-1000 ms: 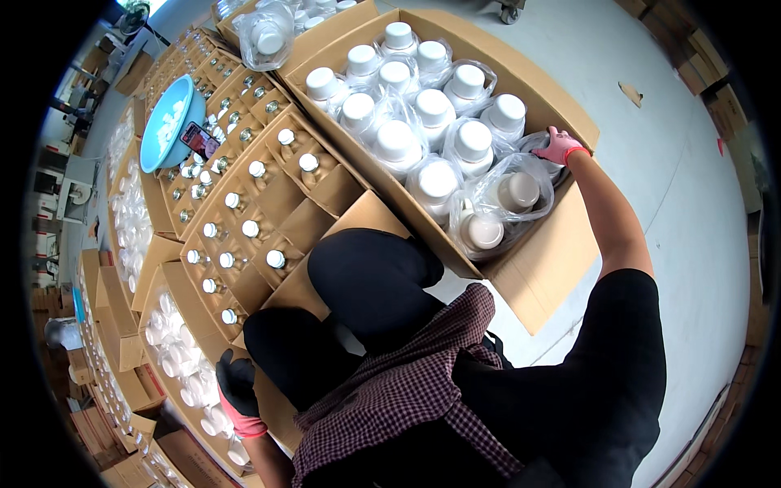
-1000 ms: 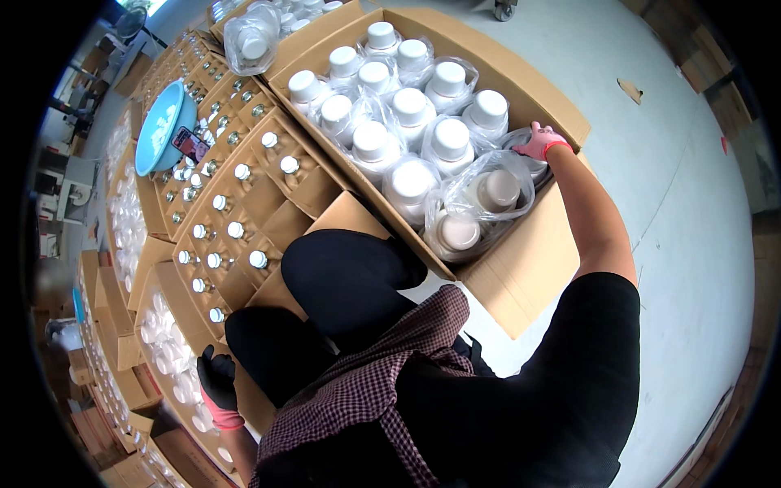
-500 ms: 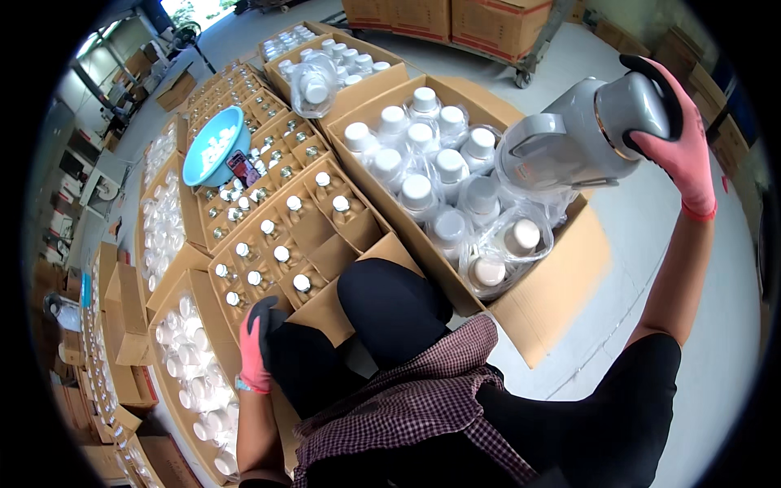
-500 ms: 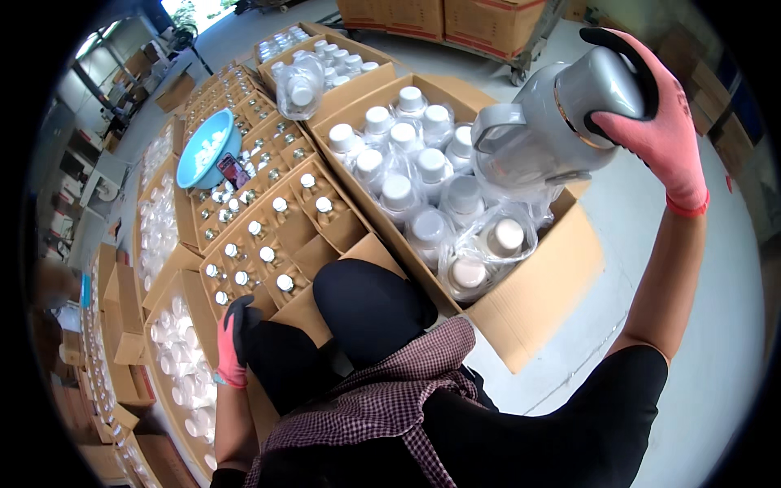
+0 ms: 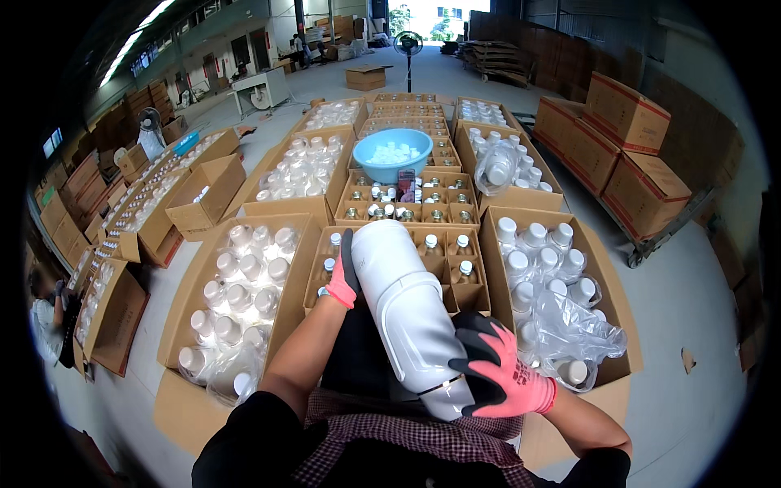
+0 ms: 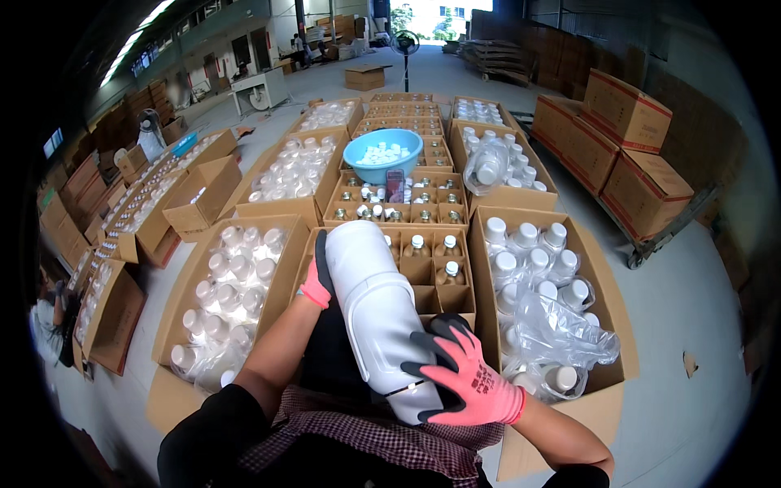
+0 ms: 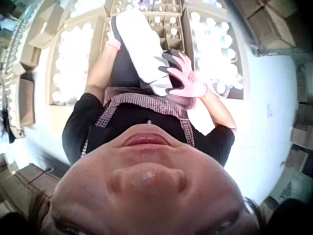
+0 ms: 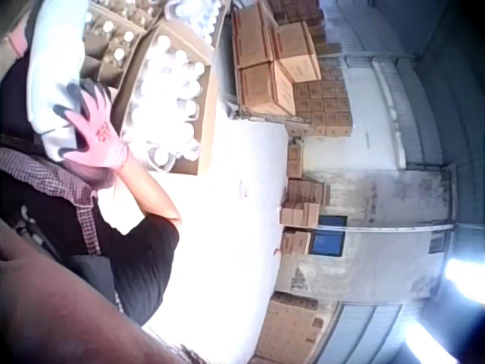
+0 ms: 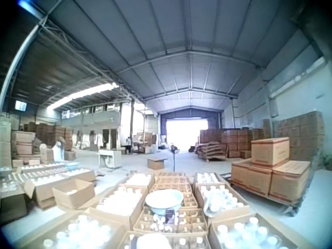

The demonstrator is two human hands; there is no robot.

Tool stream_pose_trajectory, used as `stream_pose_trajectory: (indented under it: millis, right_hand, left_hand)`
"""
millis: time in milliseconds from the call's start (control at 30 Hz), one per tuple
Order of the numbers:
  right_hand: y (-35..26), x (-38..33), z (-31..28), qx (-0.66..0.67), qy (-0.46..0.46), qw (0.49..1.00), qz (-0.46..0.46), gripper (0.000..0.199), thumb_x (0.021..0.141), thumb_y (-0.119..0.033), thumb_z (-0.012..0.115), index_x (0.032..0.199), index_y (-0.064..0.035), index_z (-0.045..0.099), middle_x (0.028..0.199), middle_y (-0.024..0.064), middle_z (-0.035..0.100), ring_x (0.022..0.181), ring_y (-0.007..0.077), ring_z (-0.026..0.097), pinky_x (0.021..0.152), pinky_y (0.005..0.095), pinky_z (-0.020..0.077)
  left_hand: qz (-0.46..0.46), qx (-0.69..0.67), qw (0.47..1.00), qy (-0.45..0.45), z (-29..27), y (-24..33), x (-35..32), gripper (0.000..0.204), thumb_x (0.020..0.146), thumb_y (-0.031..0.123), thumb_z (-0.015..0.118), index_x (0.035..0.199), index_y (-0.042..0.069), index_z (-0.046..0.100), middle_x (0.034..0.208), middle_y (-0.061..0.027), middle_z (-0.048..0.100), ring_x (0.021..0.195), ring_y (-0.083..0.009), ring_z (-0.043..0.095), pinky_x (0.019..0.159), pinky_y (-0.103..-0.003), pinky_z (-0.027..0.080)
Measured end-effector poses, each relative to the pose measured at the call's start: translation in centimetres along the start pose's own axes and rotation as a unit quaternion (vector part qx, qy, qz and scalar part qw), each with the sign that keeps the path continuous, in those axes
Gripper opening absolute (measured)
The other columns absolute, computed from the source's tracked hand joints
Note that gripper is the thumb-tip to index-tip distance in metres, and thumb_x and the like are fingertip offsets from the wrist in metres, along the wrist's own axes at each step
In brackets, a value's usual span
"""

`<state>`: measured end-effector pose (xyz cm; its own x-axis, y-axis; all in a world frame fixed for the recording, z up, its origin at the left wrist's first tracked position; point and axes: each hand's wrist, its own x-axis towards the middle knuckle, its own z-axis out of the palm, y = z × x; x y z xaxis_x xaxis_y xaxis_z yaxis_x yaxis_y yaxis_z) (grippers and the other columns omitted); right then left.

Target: The person takes a white plastic jug, inserts a metallic interior component, secures a plastic lid, places the jug into a plastic bag, and then puts the bagged jug into a cardboard box.

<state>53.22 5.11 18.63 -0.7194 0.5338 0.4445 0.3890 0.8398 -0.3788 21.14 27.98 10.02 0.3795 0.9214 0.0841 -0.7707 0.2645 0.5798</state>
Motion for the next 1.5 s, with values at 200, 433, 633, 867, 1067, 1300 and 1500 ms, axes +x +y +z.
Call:
stream_pose_trajectory:
  millis: [200, 433, 633, 867, 1067, 1300, 1500]
  right_hand:
    - [8.3, 4.3, 15.6, 0.346, 0.229, 0.892, 0.177, 0.101, 0.074, -0.019, 0.077, 0.153, -0.0001, 0.017, 0.153, 0.021, 0.03, 0.143, 0.0363, 0.029, 0.118, 0.0438, 0.025]
    - [8.4, 5.0, 20.8, 0.241, 0.282, 0.901, 0.227, 0.104, 0.071, -0.016, 0.073, 0.152, 0.004, 0.012, 0.149, 0.0254, 0.033, 0.139, 0.0385, 0.035, 0.116, 0.0437, 0.0285]
    - [5.6, 0.8, 19.7, 0.261, 0.225, 0.894, 0.286, 0.094, 0.078, -0.019, 0.066, 0.152, 0.0058, 0.014, 0.153, 0.0249, 0.027, 0.142, 0.039, 0.03, 0.119, 0.0447, 0.0216]
    - [2.8, 11.5, 10.8, -0.047, 0.194, 0.972, 0.127, 0.078, 0.076, -0.041, 0.074, 0.138, -0.0043, 0.046, 0.14, 0.0212, 0.042, 0.134, 0.0466, 0.034, 0.111, 0.0593, 0.0251]
    - [14.6, 13.0, 10.4, 0.408, 0.205, 0.874, 0.169, 0.04, 0.102, -0.03, 0.046, 0.128, -0.0004, 0.053, 0.119, 0.0146, 0.06, 0.109, 0.0286, 0.061, 0.097, 0.0414, 0.0487]
    - [16.5, 14.9, 13.3, 0.81, 0.111, 0.515, 0.258, 0.051, 0.105, -0.042, 0.042, 0.132, -0.0003, 0.052, 0.123, 0.0163, 0.061, 0.112, 0.0282, 0.061, 0.1, 0.0403, 0.0486]
    - [10.1, 11.0, 10.0, 0.259, 0.485, 0.814, 0.188, 0.045, 0.106, -0.027, 0.036, 0.134, 0.0048, 0.048, 0.131, 0.0189, 0.055, 0.124, 0.0267, 0.052, 0.11, 0.0405, 0.0376]
  left_hand:
    - [0.06, -0.03, 0.998, -0.019, -2.2, 0.6, 0.0, 0.059, 0.101, 0.051, 0.036, 0.114, 0.0, 0.063, 0.109, -0.014, 0.066, 0.109, -0.0267, 0.061, 0.099, -0.041, 0.048]
    - [0.225, 0.238, 0.926, -0.188, 0.2, 0.4, 1.0, 0.038, 0.099, 0.023, 0.041, 0.083, -0.002, 0.064, 0.095, -0.0155, 0.06, 0.11, -0.0331, 0.055, 0.1, -0.042, 0.042]
    - [0.156, 0.172, 0.946, -0.226, -2.4, -4.2, 0.5, 0.032, 0.099, 0.019, 0.044, 0.083, 0.0, 0.064, 0.093, -0.0137, 0.059, 0.109, -0.0329, 0.053, 0.103, -0.042, 0.04]
    - [0.098, 0.128, 0.973, -0.164, -1.9, -4.5, 0.5, 0.024, 0.096, 0.017, 0.047, 0.088, 0.001, 0.064, 0.094, -0.0118, 0.063, 0.101, -0.026, 0.057, 0.105, -0.04, 0.04]
    - [0.27, 0.715, 0.645, -0.018, 4.6, -2.4, -6.8, 0.042, 0.093, 0.035, 0.057, 0.121, 0.005, 0.058, 0.127, -0.0152, 0.051, 0.114, -0.0338, 0.048, 0.106, -0.047, 0.034]
    - [0.249, 0.76, 0.503, -0.328, 17.2, -6.5, -9.7, 0.062, 0.084, 0.048, 0.065, 0.133, 0.01, 0.055, 0.147, -0.0174, 0.041, 0.135, -0.0387, 0.037, 0.113, -0.061, 0.024]
    - [0.363, 0.584, 0.725, -0.035, 7.2, 3.3, -7.1, 0.047, 0.096, 0.031, 0.054, 0.132, 0.001, 0.057, 0.135, -0.0118, 0.058, 0.124, -0.0286, 0.053, 0.111, -0.044, 0.036]
